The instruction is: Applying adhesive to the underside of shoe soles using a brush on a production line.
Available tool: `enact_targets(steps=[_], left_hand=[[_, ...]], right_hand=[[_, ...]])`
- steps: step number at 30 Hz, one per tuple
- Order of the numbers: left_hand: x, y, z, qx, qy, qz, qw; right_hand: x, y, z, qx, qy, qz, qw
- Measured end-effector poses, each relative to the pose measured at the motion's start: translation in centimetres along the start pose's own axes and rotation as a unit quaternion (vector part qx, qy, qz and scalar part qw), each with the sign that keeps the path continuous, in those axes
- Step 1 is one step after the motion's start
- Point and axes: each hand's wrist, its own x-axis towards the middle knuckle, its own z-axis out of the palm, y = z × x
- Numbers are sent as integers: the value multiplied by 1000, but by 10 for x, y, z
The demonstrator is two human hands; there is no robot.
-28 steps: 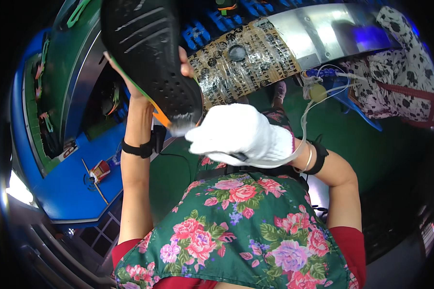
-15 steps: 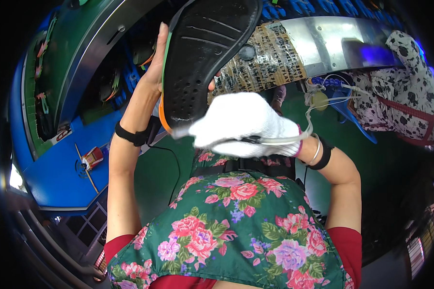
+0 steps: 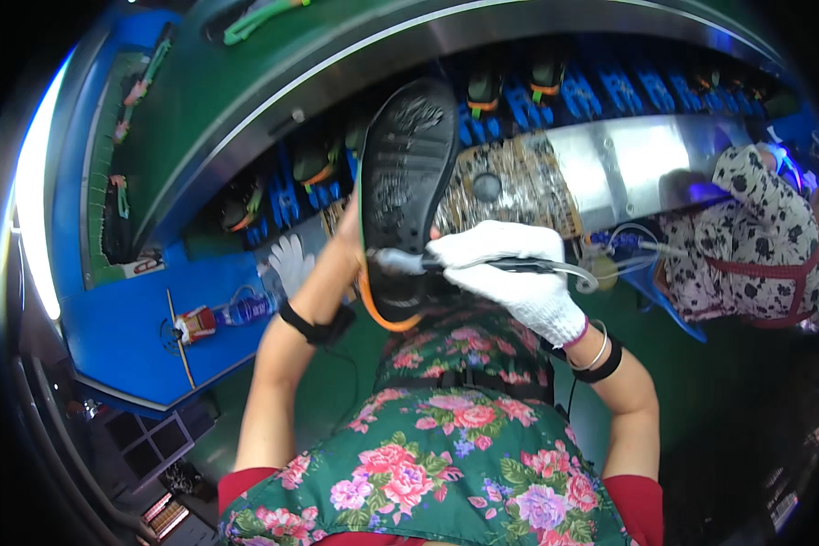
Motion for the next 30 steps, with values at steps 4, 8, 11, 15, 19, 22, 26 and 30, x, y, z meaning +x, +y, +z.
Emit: enact_targets(steps=[4,8,11,15,19,22,26,30], left_hand=[[-4,-45,-12,-130,16,84,988],[-13,-67,-7,119,86,132,980],[-26,-62,4,221,174,58,958],[-31,-60,25,15,205,85,975],[-33,-66,47,-29,74,191,978],[-26,-66,46,-417,-227,0,880],[-12,-69,31,-161,-183,104,964],[-7,-81,33,-97,-27,131,986]], right_hand=[[11,-5,-14,-182,57,-96,977],[12,-10,-29,-226,-10,-157,962],[4,-19,-27,-245,-24,-163,956],[-9,-32,-13,-254,20,-197,947],[-16,-43,-5,-297,109,-215,924],[-16,-46,-6,-328,138,-231,905],[-8,-46,-8,-350,150,-257,888],[5,-52,-10,-337,151,-258,893]])
